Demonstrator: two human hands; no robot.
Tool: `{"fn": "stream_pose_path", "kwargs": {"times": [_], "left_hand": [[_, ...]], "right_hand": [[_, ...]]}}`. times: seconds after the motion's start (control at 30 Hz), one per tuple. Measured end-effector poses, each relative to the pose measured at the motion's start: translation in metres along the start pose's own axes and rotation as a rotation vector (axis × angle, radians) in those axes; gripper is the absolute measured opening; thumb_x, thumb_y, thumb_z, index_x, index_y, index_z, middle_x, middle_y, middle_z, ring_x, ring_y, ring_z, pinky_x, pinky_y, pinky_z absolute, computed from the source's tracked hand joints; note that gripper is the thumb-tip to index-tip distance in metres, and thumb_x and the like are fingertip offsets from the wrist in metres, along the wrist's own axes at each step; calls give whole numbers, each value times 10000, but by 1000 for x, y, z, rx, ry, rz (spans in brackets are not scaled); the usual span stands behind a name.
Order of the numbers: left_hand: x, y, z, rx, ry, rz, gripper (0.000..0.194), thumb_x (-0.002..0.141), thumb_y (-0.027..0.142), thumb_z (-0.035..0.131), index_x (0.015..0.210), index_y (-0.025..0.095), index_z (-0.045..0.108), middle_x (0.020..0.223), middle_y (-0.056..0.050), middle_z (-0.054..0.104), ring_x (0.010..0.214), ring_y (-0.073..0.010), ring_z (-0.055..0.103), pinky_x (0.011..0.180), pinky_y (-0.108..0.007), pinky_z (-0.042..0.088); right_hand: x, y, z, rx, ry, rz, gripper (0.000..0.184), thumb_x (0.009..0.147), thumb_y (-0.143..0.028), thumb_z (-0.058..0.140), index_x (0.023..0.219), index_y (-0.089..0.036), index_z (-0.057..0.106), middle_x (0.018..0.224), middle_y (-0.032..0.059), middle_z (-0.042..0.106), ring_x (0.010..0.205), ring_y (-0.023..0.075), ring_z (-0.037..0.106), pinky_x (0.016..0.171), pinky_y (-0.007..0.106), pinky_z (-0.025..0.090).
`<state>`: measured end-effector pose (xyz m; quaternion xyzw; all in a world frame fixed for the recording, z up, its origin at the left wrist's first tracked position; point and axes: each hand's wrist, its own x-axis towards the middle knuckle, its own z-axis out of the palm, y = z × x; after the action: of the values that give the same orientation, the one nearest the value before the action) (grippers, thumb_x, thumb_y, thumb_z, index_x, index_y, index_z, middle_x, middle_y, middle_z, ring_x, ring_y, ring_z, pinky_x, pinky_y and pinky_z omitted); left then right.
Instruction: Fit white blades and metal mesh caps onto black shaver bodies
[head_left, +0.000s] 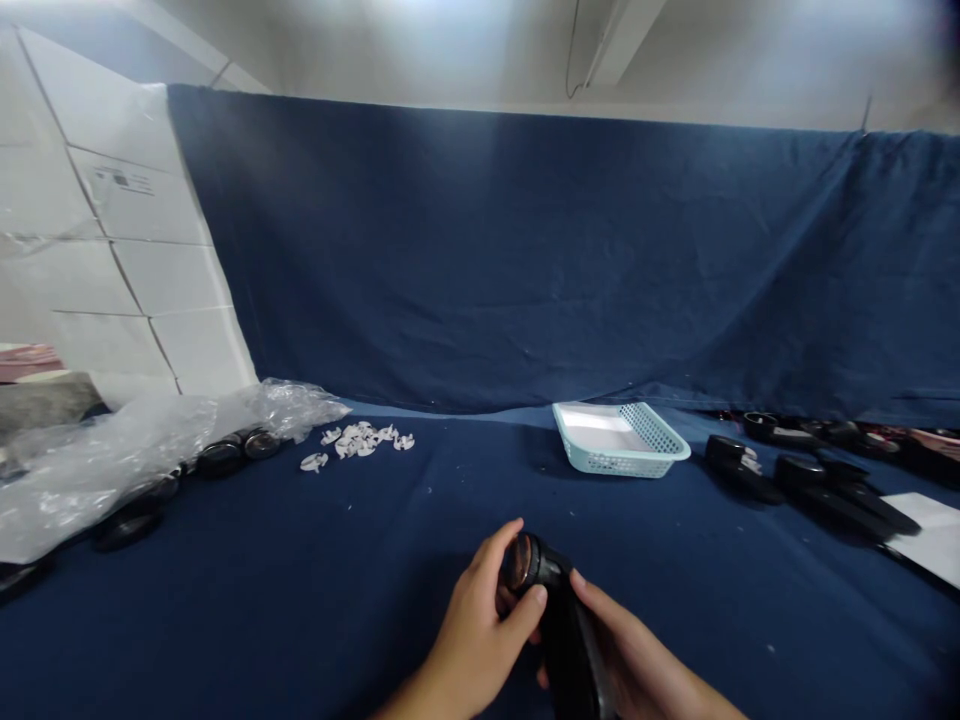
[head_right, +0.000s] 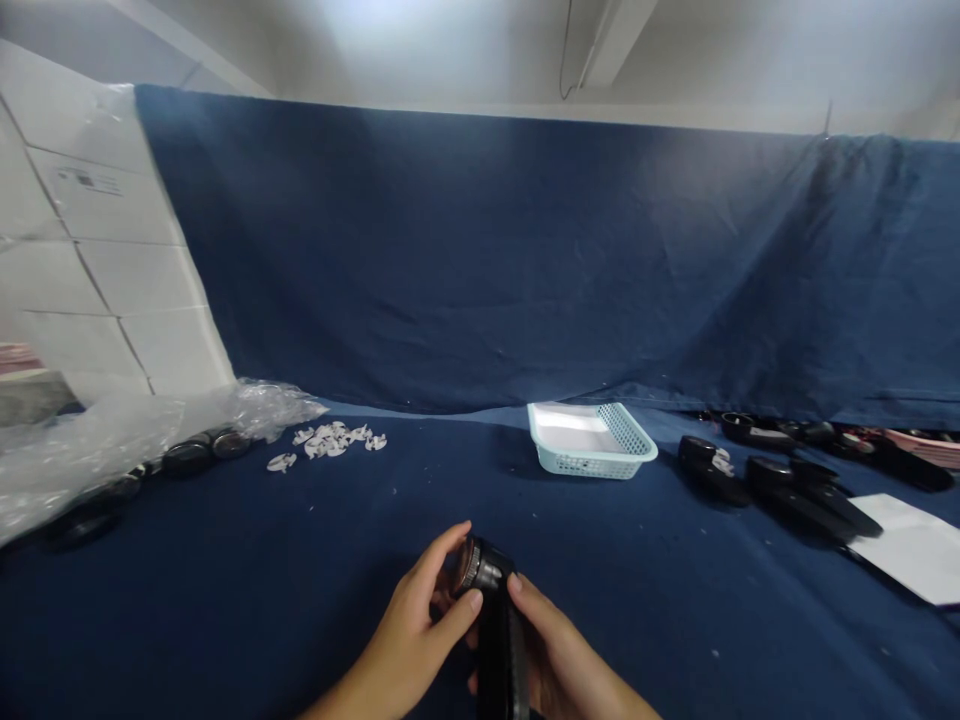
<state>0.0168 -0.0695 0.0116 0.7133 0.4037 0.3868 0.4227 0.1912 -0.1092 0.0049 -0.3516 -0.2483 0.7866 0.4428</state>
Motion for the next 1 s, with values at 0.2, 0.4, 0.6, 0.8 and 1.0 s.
{"fn": "stream_pose_path", "kwargs": {"times": [0.2,0.4,0.6,0.8,1.0], "left_hand": [[-1,2,-1,18,29,18,517,889,350,570,1378,284,414,1261,-77,572,956,-217,624,831,-348,520],[-2,8,-2,28,15,55,523,867,351,605,1357,269,442,1210,-77,605,907,-217,621,830,-352,502],[-3,12,-4,5,-5,66,522,858,360,617,1343,259,452,1175,-70,610,800,-181,601,768,-318,510],[-5,11,-5,8,-3,27,438,889,394,584,1303,282,494,1189,-58,617,928,-206,605,875,-343,478],[-2,10,-6,-78,-12,-19,307,928,408,523,1199,275,582,1231,-46,614,1138,-235,547,1002,-360,406]], "right_hand": [[-3,3,3,-53,23,-88,550,809,-531,663,1218,-178,560,957,91,725,776,202,689,741,347,540],[-6,-2,1,-196,170,-244,643,744,-531,724,1294,-266,521,1213,79,643,993,248,644,839,385,525],[-7,-3,1,-453,183,-514,556,741,-479,730,1236,-285,569,1228,69,641,1052,280,618,926,399,485],[-9,0,-10,-647,239,-588,637,736,-433,739,1311,-286,510,1330,83,570,1252,320,489,1086,460,336],[-10,3,-19,-855,191,-618,664,722,-366,768,1328,-296,505,1385,76,507,1300,323,432,1107,459,307]]}}
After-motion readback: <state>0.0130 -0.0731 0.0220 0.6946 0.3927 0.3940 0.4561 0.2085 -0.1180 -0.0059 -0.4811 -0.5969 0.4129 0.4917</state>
